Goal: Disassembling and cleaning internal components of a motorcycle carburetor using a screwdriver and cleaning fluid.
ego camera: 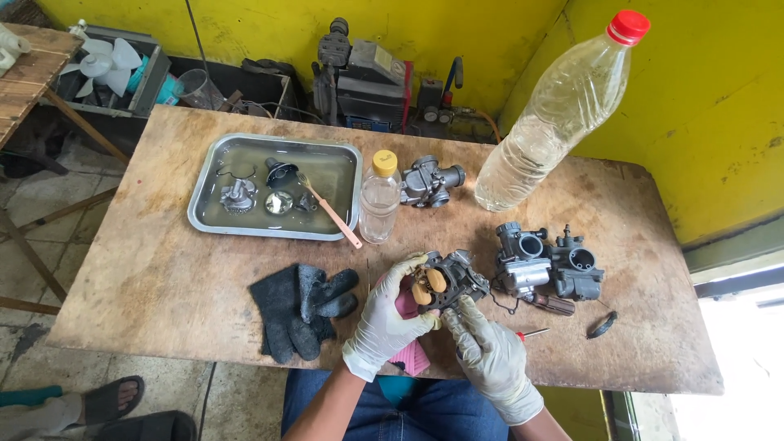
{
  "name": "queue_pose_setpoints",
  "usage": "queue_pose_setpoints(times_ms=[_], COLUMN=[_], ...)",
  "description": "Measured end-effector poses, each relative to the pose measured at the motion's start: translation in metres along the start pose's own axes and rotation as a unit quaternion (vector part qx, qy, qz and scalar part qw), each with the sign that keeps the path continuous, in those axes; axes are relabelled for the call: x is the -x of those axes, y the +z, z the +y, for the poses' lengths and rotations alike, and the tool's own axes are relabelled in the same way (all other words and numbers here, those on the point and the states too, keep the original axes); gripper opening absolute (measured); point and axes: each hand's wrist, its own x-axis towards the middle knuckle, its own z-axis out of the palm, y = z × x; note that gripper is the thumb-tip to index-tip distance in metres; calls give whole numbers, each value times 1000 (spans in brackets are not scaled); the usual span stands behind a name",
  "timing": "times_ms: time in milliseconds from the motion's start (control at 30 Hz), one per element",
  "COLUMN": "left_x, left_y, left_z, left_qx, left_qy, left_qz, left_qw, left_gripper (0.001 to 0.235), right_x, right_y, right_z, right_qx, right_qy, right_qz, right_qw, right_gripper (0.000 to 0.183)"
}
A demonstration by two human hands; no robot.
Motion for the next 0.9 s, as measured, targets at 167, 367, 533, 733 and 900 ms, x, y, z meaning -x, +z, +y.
queue_pose_setpoints(times_ms=[167,367,533,733,900], left_x=[1,-2,2,0,1], left_y=[0,1,3,3,8], left_z=[-4,-1,-17,-12,-23], left_qx=[12,22,-46,-53,-99], left_qy=[-18,-21,7,10,16], left_qz=[-13,-25,-34,-33,-29], left_qw=[1000,999,998,998,995], left_gripper=[81,82,90,78,79], right_x=[-1,-10,5,8,10], right_y=[-3,-9,0,-4,-13], right_z=[-2,-6,-8,-5,-6], right_qx=[-8,7,0,27,-10], right_qy=[-3,-24,-39,-70,-21], right_qz=[-3,-1,-15,-37,-69], right_qw=[1000,1000,999,997,997], right_gripper=[58,52,47,53,43])
